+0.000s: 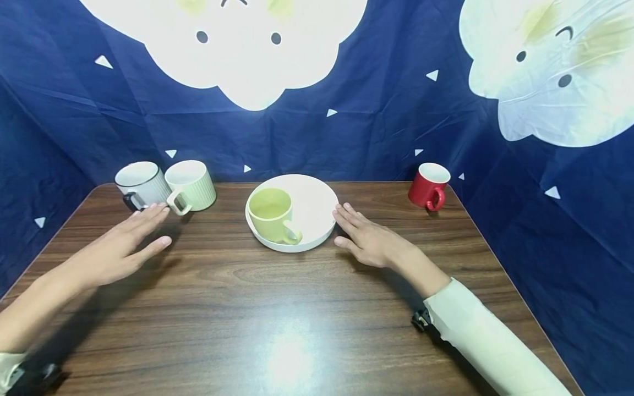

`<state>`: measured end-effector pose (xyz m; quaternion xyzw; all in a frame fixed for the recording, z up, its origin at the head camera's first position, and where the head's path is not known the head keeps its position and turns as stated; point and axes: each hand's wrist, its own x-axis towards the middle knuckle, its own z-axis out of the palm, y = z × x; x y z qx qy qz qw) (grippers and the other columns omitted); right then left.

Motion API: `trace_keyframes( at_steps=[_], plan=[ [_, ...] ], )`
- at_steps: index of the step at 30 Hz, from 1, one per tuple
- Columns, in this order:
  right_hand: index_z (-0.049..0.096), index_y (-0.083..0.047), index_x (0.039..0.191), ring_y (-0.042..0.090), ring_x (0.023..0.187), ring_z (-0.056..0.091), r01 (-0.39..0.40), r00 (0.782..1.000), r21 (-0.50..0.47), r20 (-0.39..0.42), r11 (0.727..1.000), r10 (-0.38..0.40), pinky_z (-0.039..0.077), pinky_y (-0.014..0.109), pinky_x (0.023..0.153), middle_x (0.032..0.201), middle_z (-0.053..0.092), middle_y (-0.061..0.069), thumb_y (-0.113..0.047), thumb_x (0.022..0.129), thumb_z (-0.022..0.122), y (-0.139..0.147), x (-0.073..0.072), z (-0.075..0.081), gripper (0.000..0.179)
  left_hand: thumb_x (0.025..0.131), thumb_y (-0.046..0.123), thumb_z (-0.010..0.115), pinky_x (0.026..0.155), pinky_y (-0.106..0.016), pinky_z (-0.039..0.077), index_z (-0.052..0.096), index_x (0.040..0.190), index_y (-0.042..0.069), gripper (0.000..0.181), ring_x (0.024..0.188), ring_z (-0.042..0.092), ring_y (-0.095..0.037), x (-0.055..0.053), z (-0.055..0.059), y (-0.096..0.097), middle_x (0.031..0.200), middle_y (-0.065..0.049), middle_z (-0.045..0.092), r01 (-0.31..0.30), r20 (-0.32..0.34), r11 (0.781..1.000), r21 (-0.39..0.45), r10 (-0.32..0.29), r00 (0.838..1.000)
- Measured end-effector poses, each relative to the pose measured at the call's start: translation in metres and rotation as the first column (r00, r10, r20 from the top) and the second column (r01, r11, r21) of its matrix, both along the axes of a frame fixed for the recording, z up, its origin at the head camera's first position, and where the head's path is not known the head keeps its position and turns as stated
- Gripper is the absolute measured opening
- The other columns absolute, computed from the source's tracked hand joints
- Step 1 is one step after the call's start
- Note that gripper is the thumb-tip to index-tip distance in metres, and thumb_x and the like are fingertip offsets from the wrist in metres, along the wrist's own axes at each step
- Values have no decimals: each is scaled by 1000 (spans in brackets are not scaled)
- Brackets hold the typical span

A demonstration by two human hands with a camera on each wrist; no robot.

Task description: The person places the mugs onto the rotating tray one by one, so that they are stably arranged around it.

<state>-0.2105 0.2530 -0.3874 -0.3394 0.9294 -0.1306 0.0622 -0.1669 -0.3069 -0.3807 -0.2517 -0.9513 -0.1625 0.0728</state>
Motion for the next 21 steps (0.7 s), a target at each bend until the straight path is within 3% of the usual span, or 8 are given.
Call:
trace_keyframes(
  at_steps=[5, 11, 17, 21],
  plan=[
    [21, -7, 181, 39, 178, 14, 9, 1000, -9, -7, 1000, -9, 23, 62, 143, 190, 16, 16, -38, 123, 48, 1, -4, 1, 71, 116, 34, 64, 144, -59, 20, 45, 166, -11, 70, 164, 38, -59, -4, 3, -6, 174, -38, 41, -83, -21, 996, 11, 83, 996],
    [23, -7, 180, 39, 178, 15, 10, 1000, -6, 1, 1000, -10, 24, 62, 142, 190, 19, 14, -39, 123, 47, 0, -6, -1, 70, 117, 31, 61, 137, -67, 30, 49, 162, -12, 64, 157, 45, -62, -10, 1, -13, 169, -39, 47, -181, -93, 982, 58, 186, 978],
    [23, -8, 180, 38, 178, 15, 4, 1000, -5, 4, 1000, -4, 25, 62, 142, 190, 19, 12, -40, 123, 47, -2, -4, -2, 70, 117, 32, 60, 129, -73, 36, 52, 161, -7, 60, 156, 47, -58, -14, 1, -16, 167, -36, 51, -266, -136, 957, 116, 280, 950],
    [24, -8, 180, 37, 178, 16, 0, 1000, -10, 6, 1000, 0, 25, 62, 142, 190, 19, 13, -39, 123, 47, -2, -3, -3, 70, 116, 33, 60, 123, -78, 38, 52, 161, -5, 60, 153, 48, -61, -18, 4, -17, 165, -39, 51, -342, -115, 922, 178, 365, 924]
  ],
)
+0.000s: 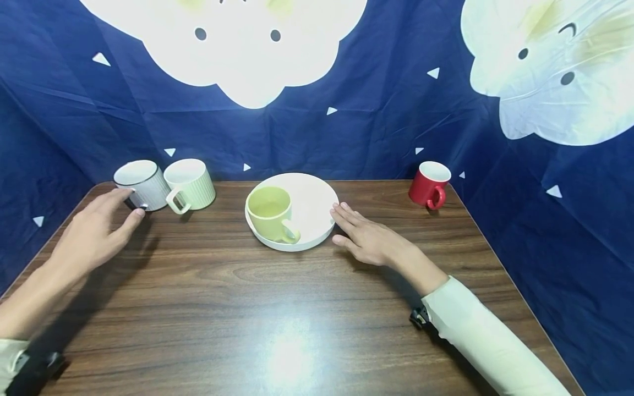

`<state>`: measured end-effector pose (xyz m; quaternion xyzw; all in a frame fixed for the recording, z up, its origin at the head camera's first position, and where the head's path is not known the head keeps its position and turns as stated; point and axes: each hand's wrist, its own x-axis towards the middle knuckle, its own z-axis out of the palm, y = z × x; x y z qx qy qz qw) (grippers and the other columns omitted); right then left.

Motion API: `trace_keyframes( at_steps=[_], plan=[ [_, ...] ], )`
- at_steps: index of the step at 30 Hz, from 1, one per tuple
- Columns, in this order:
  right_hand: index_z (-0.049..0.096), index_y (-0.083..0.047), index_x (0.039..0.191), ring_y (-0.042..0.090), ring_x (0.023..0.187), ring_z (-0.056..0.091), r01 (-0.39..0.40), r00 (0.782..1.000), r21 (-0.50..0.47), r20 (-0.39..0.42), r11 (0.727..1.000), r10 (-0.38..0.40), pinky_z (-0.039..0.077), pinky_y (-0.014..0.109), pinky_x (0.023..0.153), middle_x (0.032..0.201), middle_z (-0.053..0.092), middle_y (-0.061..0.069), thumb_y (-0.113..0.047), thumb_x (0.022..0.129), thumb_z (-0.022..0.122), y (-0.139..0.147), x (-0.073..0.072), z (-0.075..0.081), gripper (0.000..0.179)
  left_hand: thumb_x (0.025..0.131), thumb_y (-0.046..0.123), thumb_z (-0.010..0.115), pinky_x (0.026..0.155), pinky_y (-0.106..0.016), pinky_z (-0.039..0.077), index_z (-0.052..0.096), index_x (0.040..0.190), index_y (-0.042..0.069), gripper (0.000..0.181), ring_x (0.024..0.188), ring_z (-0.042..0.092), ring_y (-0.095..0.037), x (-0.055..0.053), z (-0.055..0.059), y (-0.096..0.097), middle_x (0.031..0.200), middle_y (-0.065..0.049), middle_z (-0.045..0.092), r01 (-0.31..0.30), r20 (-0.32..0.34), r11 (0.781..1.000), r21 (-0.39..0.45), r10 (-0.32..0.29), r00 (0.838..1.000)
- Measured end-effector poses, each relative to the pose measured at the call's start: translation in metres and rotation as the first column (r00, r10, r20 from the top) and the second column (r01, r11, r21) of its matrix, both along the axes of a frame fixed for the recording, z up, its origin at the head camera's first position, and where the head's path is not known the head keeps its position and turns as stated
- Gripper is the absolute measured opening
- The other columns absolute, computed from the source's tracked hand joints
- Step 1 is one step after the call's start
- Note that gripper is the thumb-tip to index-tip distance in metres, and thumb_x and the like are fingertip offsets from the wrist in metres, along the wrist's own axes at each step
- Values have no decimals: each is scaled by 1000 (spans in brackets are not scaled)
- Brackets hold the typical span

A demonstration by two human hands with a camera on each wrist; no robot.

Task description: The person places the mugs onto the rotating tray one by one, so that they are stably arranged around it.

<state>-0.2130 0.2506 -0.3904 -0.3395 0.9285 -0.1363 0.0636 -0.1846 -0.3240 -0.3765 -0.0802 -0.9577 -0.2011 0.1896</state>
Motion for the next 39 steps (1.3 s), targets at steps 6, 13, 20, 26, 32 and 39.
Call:
trace_keyframes(
  at_steps=[6, 13, 20, 26, 32, 39],
  plan=[
    [25, -6, 180, 38, 177, 18, -9, 1000, -3, -5, 1000, 9, 26, 61, 142, 190, 20, 14, -38, 123, 48, -1, 3, 0, 69, 115, 39, 59, 117, -80, 38, 52, 160, -7, 64, 147, 49, -65, -7, 3, -4, 157, -42, 55, -111, 46, 988, 105, 106, 993],
    [25, -7, 180, 38, 177, 19, -4, 1000, -6, -1, 1000, 4, 27, 62, 141, 190, 19, 15, -39, 123, 47, -3, 6, 0, 69, 115, 52, 55, 116, -77, 40, 55, 155, -10, 74, 145, 50, -66, -17, 2, -10, 151, -45, 59, -203, 162, 965, 168, 176, 971],
    [26, -10, 180, 36, 177, 21, 5, 1000, 0, 1, 1000, -5, 29, 62, 141, 190, 20, 12, -43, 123, 46, -4, 11, 1, 69, 115, 63, 51, 100, -66, 51, 61, 149, -9, 81, 128, 65, -61, -26, 1, -17, 143, -41, 68, -268, 269, 947, 179, 215, 939],
    [28, -11, 180, 38, 176, 23, -6, 1000, -1, -18, 1000, 6, 31, 63, 139, 189, 21, 13, -42, 123, 47, -5, 16, 1, 68, 113, 65, 57, 70, -18, 44, 66, 145, -7, 79, 68, 65, 13, -30, -1, -21, 71, 21, 77, -289, 311, 911, 293, 195, 930],
    [29, -8, 179, 37, 176, 23, -31, 999, -20, -20, 999, 30, 31, 62, 140, 189, 23, 14, -41, 123, 48, -6, 19, 1, 68, 113, 61, 57, 69, -6, 43, 65, 146, -6, 75, 67, 63, 22, -33, -4, -21, 63, 46, 58, -312, 337, 849, 426, 171, 926],
    [30, -9, 179, 32, 177, 21, -41, 999, -17, -11, 999, 41, 30, 60, 141, 189, 23, 12, -40, 122, 49, -8, 23, 2, 68, 111, 55, 67, 65, -6, 54, 70, 119, 13, 42, 66, 68, 16, -39, -6, -19, 67, 37, 66, -322, 323, 755, 571, 154, 934]
  ],
)
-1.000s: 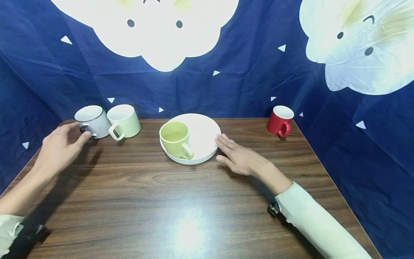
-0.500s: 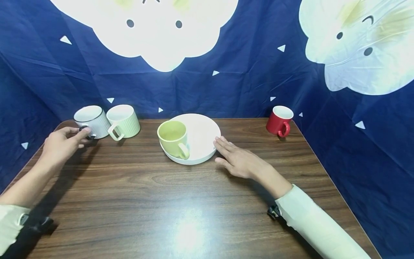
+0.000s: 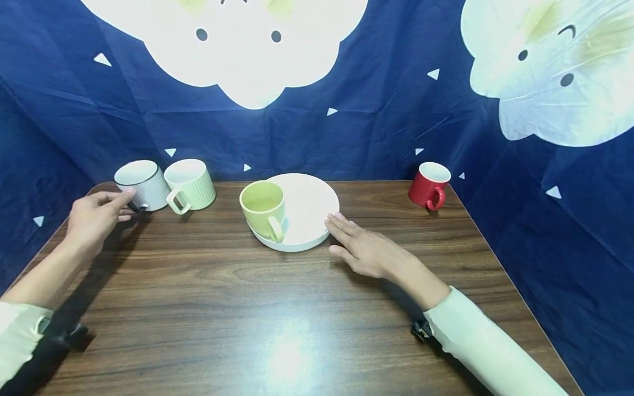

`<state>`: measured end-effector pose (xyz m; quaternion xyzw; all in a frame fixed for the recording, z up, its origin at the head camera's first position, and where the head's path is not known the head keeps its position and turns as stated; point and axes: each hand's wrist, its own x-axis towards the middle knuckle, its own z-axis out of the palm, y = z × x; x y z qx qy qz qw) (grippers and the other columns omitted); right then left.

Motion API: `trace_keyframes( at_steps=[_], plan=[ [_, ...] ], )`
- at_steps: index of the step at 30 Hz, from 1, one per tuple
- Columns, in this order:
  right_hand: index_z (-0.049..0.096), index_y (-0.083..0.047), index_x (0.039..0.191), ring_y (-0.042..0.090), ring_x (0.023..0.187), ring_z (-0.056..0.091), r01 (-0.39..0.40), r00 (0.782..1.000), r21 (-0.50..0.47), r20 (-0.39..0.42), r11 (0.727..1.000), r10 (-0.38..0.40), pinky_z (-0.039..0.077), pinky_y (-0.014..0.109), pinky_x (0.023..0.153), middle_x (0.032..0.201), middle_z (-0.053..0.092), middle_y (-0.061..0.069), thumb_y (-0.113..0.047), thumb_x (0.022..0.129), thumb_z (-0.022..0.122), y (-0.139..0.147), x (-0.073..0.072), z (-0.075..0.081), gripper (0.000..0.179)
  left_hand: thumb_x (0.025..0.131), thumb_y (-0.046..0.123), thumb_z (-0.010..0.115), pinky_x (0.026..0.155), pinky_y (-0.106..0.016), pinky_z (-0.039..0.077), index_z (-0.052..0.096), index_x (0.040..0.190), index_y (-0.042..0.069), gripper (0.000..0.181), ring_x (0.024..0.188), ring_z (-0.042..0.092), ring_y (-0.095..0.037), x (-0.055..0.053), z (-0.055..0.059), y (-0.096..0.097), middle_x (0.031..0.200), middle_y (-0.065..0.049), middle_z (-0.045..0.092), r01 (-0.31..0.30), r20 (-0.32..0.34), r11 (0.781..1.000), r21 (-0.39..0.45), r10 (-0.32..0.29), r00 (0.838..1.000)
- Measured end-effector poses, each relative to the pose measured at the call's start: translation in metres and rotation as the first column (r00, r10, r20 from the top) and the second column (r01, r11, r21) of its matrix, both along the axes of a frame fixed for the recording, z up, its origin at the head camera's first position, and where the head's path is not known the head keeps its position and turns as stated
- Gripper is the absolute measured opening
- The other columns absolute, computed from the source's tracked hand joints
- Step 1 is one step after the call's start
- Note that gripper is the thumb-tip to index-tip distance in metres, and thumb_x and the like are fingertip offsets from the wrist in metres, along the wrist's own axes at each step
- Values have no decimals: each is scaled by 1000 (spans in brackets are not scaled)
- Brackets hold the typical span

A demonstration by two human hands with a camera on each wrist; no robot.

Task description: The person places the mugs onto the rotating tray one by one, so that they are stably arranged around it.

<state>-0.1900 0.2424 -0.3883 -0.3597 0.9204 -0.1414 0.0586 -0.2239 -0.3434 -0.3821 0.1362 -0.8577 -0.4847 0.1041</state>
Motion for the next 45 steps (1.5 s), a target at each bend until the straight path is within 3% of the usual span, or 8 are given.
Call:
trace_keyframes(
  at_steps=[8, 16, 20, 26, 33, 36, 41, 45],
  plan=[
    [30, -10, 179, 30, 177, 21, -5, 1000, -5, 8, 1000, 5, 31, 58, 141, 189, 23, 11, -40, 122, 50, 0, 2, 2, 68, 106, 47, 78, 62, -10, 59, 71, 84, 40, 24, 65, 71, 10, -5, -3, 0, 75, 32, 69, -39, -37, 990, 136, 44, 998],
    [31, -10, 179, 30, 177, 22, -3, 1000, -20, 13, 1000, 4, 31, 58, 141, 189, 24, 12, -39, 122, 50, 2, 3, 1, 67, 110, 41, 74, 63, -11, 58, 80, 80, 37, 31, 67, 67, 8, -5, -3, 5, 79, 31, 70, -1, -58, 985, 174, 11, 998],
    [30, -11, 179, 28, 177, 22, 0, 1000, -22, 22, 1000, 1, 30, 58, 141, 189, 23, 10, -40, 122, 50, 2, 3, 1, 67, 113, 37, 70, 63, -13, 52, 85, 84, 35, 33, 72, 68, 6, -4, -4, 6, 76, 26, 79, 58, -46, 955, 290, -46, 998],
    [30, -11, 179, 29, 177, 22, -3, 1000, -23, 21, 1000, 3, 30, 59, 141, 189, 23, 10, -40, 122, 49, 2, 3, 1, 67, 119, 33, 61, 52, -21, 43, 87, 94, 27, 36, 60, 61, -2, -5, -6, 4, 86, 16, 85, 170, -50, 829, 533, -169, 984],
    [30, -11, 179, 29, 177, 22, -2, 1000, -27, 25, 1000, 2, 30, 58, 141, 189, 23, 10, -40, 122, 50, 1, 3, 2, 67, 124, 27, 46, 50, -28, 44, 85, 106, 10, 46, 54, 57, -14, -11, -11, -6, 98, 0, 88, 278, -110, 584, 763, -306, 946],
    [30, -11, 179, 28, 177, 21, -2, 1000, -25, 26, 1000, 3, 30, 58, 141, 190, 23, 9, -40, 122, 50, 1, 3, 2, 67, 124, 25, 44, 50, -30, 40, 84, 109, 6, 47, 54, 56, -16, -13, -14, -10, 101, -5, 88, 303, -135, 506, 807, -342, 930],
    [30, -11, 179, 28, 177, 21, -1, 1000, -27, 26, 1000, 2, 30, 58, 141, 190, 23, 9, -40, 122, 50, 1, 3, 1, 67, 124, 24, 46, 52, -32, 31, 85, 111, 5, 46, 54, 52, -17, -15, -15, -14, 102, -7, 89, 296, -131, 451, 842, -361, 923],
    [30, -12, 179, 27, 177, 21, 2, 1000, -29, 29, 1000, -1, 30, 57, 141, 190, 22, 8, -40, 122, 50, 0, 3, 0, 67, 123, 26, 47, 50, -29, 36, 85, 110, 7, 44, 53, 52, -15, -15, -13, -15, 102, -4, 89, 274, -103, 470, 839, -357, 928]
  ],
)
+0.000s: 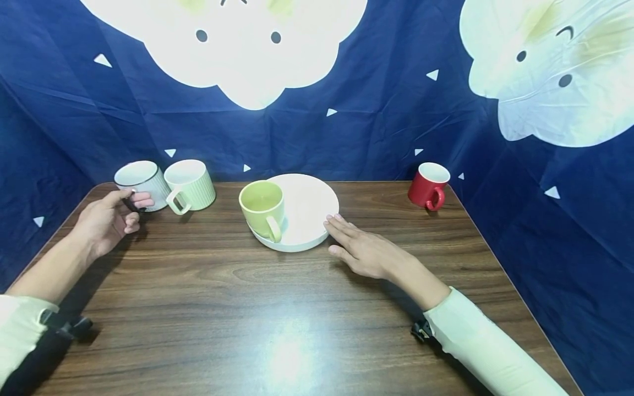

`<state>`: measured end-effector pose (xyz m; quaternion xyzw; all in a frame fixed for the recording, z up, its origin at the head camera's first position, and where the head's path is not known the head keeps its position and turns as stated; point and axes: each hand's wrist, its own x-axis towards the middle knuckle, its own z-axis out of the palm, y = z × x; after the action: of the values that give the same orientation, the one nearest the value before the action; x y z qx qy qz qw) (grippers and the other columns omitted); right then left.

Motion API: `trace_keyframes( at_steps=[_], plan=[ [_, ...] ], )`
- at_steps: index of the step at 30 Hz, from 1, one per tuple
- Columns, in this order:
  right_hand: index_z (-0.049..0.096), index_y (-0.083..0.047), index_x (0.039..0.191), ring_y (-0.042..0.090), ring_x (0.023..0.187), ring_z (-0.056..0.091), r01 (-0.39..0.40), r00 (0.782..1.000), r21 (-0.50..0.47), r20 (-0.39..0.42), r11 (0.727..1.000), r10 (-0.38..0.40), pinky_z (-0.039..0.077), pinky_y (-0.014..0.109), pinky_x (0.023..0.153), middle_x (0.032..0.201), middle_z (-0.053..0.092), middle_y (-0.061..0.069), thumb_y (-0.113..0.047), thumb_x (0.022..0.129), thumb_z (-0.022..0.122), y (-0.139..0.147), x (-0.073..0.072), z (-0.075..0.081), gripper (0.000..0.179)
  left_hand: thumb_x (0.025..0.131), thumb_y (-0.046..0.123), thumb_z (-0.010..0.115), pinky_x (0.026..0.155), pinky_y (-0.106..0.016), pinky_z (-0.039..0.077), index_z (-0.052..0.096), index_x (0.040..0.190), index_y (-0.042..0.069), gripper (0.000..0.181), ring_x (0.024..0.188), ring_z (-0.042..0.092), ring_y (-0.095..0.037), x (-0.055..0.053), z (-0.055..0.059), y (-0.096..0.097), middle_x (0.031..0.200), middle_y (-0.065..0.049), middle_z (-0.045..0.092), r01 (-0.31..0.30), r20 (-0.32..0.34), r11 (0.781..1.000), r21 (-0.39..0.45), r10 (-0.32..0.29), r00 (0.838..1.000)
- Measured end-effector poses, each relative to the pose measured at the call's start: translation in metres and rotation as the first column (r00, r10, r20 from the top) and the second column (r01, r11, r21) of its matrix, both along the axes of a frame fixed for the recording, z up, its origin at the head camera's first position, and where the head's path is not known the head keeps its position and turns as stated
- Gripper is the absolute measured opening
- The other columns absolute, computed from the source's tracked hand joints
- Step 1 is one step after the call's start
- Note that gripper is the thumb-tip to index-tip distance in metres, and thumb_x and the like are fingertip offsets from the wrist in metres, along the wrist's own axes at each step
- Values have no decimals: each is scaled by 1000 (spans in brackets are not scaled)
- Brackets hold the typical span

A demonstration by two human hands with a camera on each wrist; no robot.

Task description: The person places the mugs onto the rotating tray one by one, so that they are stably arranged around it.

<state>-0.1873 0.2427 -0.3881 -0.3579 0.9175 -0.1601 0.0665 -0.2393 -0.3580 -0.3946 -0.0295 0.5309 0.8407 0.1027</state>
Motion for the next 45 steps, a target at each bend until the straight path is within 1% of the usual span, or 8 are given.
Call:
trace_keyframes(
  at_steps=[7, 12, 15, 20, 24, 32, 39, 45],
  plan=[
    [28, -13, 180, 28, 177, 21, 7, 1000, 2, 1, 1000, -7, 31, 59, 141, 190, 21, 9, -42, 122, 50, 0, 1, 0, 68, 125, 32, 42, 56, -32, 18, 86, 106, 8, 53, 54, 55, -13, -3, 4, -1, 100, -3, 89, 39, 0, 998, -56, -39, 999],
    [28, -14, 180, 28, 177, 21, 7, 1000, 0, 10, 1000, -7, 31, 59, 141, 190, 21, 8, -43, 122, 50, 0, 0, 0, 69, 125, 30, 43, 55, -31, 19, 86, 107, 8, 52, 54, 56, -14, -5, 5, -3, 99, -5, 89, 50, 0, 997, -65, -50, 999],
    [28, -14, 180, 27, 177, 21, 8, 1000, 0, 13, 1000, -8, 31, 58, 141, 190, 21, 8, -43, 121, 51, 0, 1, 0, 69, 124, 25, 45, 54, -31, 18, 86, 106, 6, 49, 54, 51, -15, -5, 5, -1, 99, -6, 89, 38, -2, 999, -30, -38, 999],
    [28, -14, 180, 28, 177, 21, 2, 1000, 12, -7, 1000, -2, 32, 59, 140, 190, 22, 8, -44, 121, 50, 0, 0, -1, 69, 124, 19, 45, 54, -30, 16, 78, 109, 6, 39, 58, 32, -19, -3, 3, 3, 100, -9, 88, 1, -11, 998, 68, -1, 1000],
    [28, -13, 180, 29, 177, 22, -1, 1000, 20, -20, 1000, 1, 33, 60, 140, 190, 21, 9, -43, 121, 51, 1, 0, -1, 70, 124, 17, 43, 56, -30, 13, 78, 109, 3, 41, 63, 25, -18, -1, 3, 5, 100, -11, 88, 12, -20, 992, 126, -10, 1000],
    [26, -14, 181, 30, 178, 19, 20, 1000, 26, -12, 999, -20, 31, 60, 140, 191, 19, 8, -44, 121, 50, 4, -6, -1, 71, 125, 19, 39, 59, -31, 11, 83, 107, -1, 51, 62, 27, -17, 4, 1, 5, 95, -12, 87, 42, -34, 986, 160, -36, 999],
    [25, -15, 181, 31, 177, 21, 41, 999, 38, -12, 998, -41, 32, 61, 140, 191, 19, 7, -45, 122, 48, 6, -11, -2, 70, 125, 18, 39, 57, -32, 12, 80, 105, -1, 50, 60, 33, -17, 10, -1, 5, 88, -12, 83, 12, -40, 981, 192, -5, 999],
    [27, -16, 181, 29, 177, 21, 34, 999, 26, -6, 999, -34, 33, 60, 140, 190, 21, 7, -45, 121, 51, 4, -8, 0, 70, 125, 16, 39, 56, -31, 11, 77, 102, -2, 48, 60, 28, -18, 15, 3, 6, 84, -13, 79, -7, -62, 975, 221, 21, 998]
  ],
)
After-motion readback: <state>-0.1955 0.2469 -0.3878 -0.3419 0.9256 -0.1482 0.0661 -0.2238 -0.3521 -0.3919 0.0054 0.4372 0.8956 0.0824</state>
